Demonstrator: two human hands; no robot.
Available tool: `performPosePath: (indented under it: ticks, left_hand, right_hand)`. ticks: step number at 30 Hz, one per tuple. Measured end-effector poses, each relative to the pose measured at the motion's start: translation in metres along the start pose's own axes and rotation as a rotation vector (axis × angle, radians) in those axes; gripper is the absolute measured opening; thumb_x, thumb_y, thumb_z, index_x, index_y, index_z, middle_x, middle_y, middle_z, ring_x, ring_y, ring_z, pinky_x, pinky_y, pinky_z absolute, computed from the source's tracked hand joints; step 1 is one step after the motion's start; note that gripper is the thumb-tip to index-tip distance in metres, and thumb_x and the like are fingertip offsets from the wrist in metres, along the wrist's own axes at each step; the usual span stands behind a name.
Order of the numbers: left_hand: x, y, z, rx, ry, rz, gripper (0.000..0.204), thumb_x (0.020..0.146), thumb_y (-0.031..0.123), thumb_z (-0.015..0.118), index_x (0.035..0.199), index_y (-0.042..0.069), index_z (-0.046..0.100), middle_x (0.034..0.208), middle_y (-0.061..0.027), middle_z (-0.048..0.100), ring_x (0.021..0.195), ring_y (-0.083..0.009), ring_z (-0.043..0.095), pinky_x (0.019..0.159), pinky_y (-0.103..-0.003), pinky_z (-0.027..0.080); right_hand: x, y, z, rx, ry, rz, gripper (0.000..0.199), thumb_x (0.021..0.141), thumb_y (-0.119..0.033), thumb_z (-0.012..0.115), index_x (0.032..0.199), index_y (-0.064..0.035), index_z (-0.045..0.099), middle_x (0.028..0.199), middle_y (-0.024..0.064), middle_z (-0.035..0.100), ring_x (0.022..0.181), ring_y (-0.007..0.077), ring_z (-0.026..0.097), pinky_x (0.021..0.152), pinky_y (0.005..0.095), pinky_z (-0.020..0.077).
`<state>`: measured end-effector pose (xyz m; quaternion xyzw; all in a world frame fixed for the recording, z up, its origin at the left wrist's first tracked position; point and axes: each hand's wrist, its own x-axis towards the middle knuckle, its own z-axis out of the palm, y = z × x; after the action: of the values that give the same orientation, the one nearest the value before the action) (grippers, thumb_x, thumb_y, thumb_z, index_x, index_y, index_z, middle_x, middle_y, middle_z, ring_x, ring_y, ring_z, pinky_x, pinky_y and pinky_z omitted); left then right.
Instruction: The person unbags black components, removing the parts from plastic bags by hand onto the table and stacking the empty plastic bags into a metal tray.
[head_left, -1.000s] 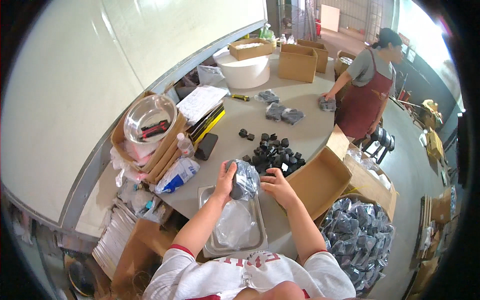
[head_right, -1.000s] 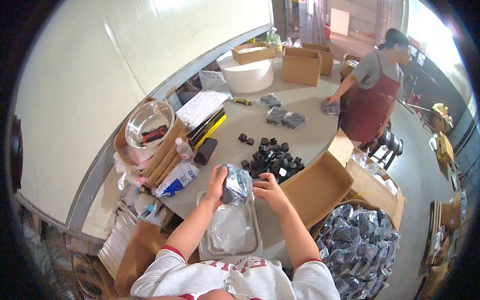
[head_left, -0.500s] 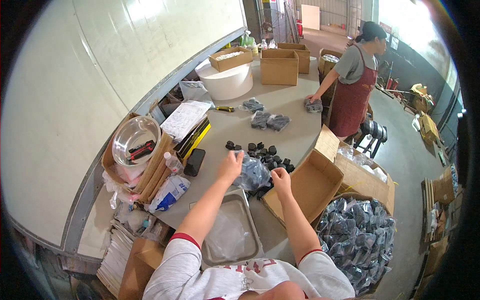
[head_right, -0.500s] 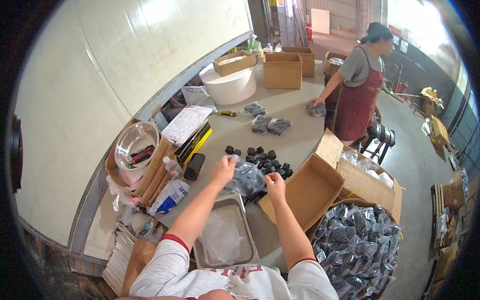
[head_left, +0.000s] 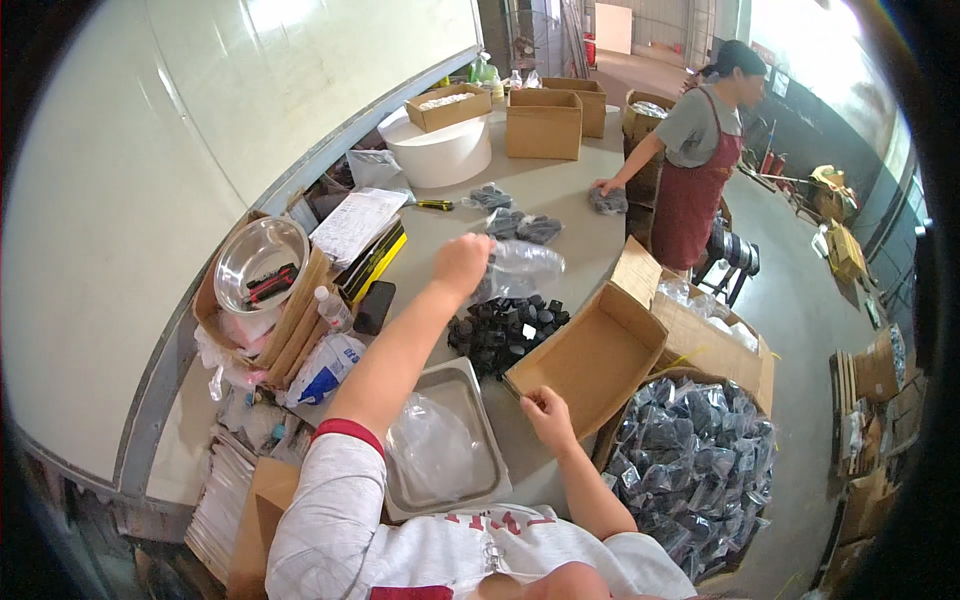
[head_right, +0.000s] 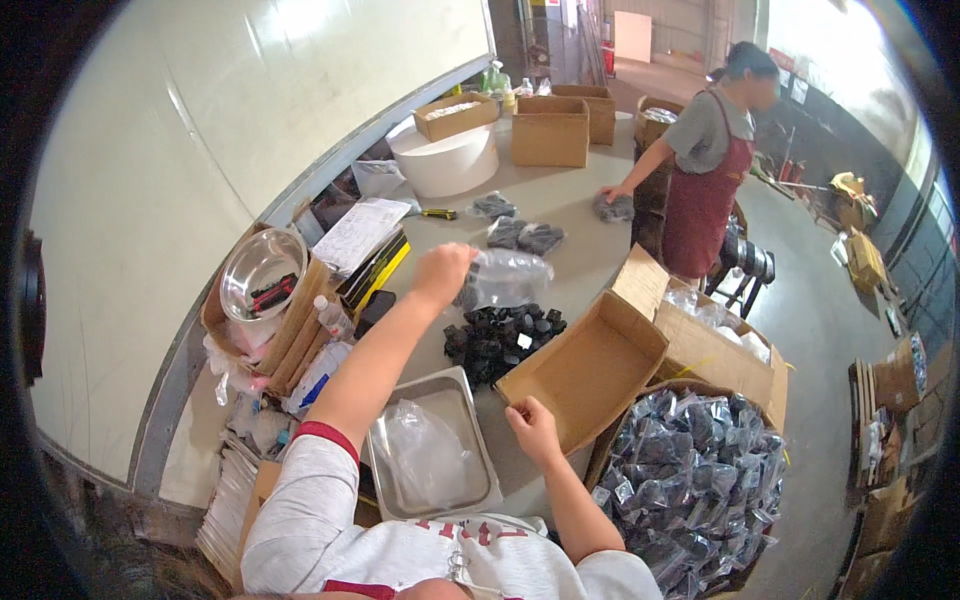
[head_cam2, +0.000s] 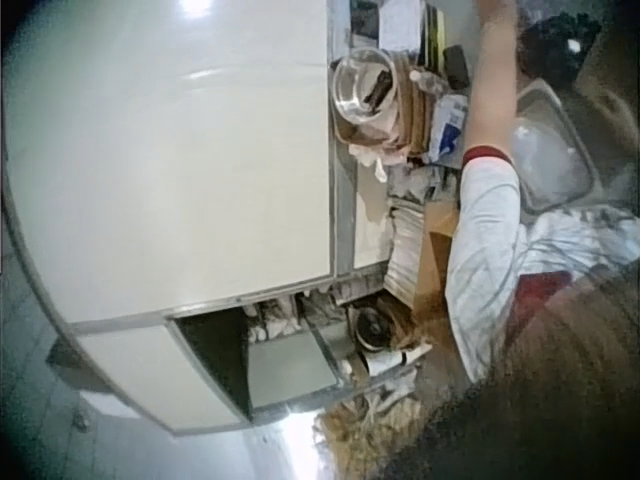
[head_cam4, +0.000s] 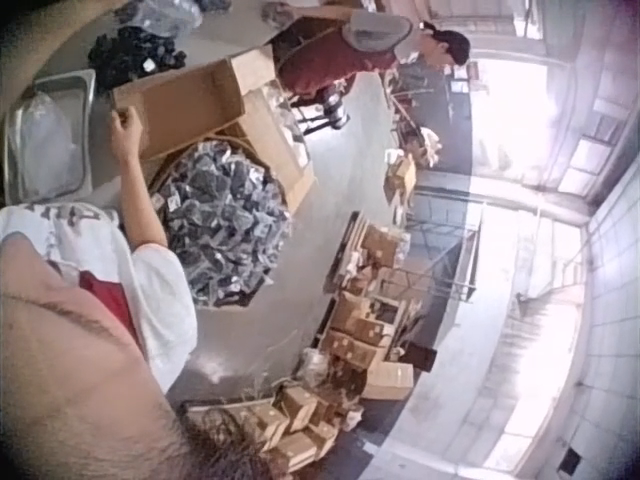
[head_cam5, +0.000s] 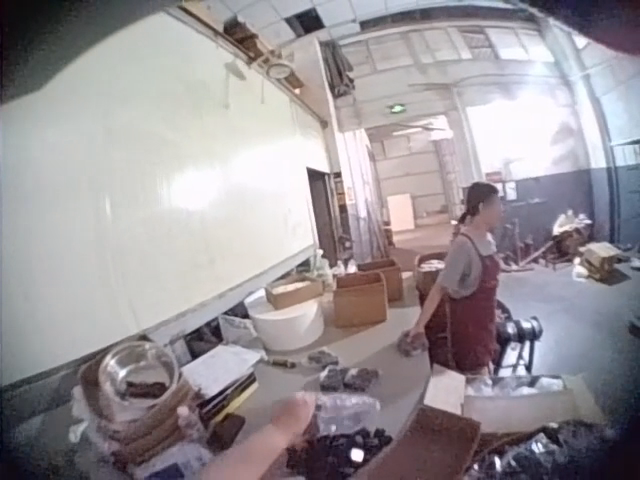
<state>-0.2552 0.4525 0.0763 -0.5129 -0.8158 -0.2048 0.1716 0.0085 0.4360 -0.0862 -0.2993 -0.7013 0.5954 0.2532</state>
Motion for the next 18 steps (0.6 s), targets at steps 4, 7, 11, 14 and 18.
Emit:
performPosePath:
  ticks: [4,7,11,14,18]
  left_hand:
    - [-0.007,0.001,-0.002,-0.043,-0.181,-0.047,0.024,0.088,0.026,0.052,0.086,0.005,0.063,0.08,-0.0164,0.065,0.079,-0.0339,0.063,0.068,-0.044,0.049]
    - [-0.014,-0.002,-0.006,-0.521,0.172,-0.187,0.023,0.085,0.023,0.057,0.092,0.002,0.064,0.08,-0.0181,0.065,0.079,-0.0331,0.064,0.069,-0.039,0.05]
    - [-0.026,-0.008,-0.009,-0.309,0.072,-0.08,0.023,0.085,0.02,0.058,0.092,-0.001,0.063,0.077,-0.0167,0.065,0.076,-0.0307,0.064,0.067,-0.036,0.049]
    - [-0.043,-0.01,-0.033,-0.479,0.399,-0.21,0.021,0.086,0.02,0.058,0.089,-0.001,0.061,0.07,-0.0151,0.063,0.067,-0.0299,0.062,0.063,-0.037,0.047]
    - [-0.121,-0.01,-0.05,-0.187,0.527,0.146,0.009,0.083,0.012,0.057,0.079,0.004,0.058,0.071,-0.01,0.056,0.066,-0.0284,0.054,0.06,-0.042,0.041]
  right_hand:
    - [-0.017,-0.007,0.005,-0.059,-0.155,0.025,0.02,0.082,-0.019,0.062,0.086,0.0007,0.06,0.069,0.0058,0.058,0.064,0.0123,0.052,0.061,0.0273,0.0442]
    - [-0.029,0.001,0.015,-0.058,-0.197,0.025,0.021,0.082,-0.02,0.062,0.089,-0.0003,0.061,0.073,0.0078,0.062,0.066,0.0138,0.055,0.063,0.0279,0.0457]
    - [-0.029,-0.003,0.017,-0.062,-0.278,0.008,0.018,0.083,-0.016,0.063,0.09,0.0001,0.06,0.076,0.0026,0.059,0.069,0.009,0.052,0.064,0.0244,0.0447]
    - [-0.041,-0.005,0.02,-0.093,-0.291,0.019,0.017,0.083,-0.015,0.063,0.09,-0.0001,0.06,0.076,0.0024,0.059,0.068,0.0089,0.052,0.063,0.0246,0.0446]
    - [-0.044,-0.008,0.017,-0.076,-0.255,-0.012,0.017,0.082,-0.015,0.062,0.09,-0.0001,0.061,0.075,0.0057,0.061,0.068,0.0121,0.055,0.064,0.027,0.0457]
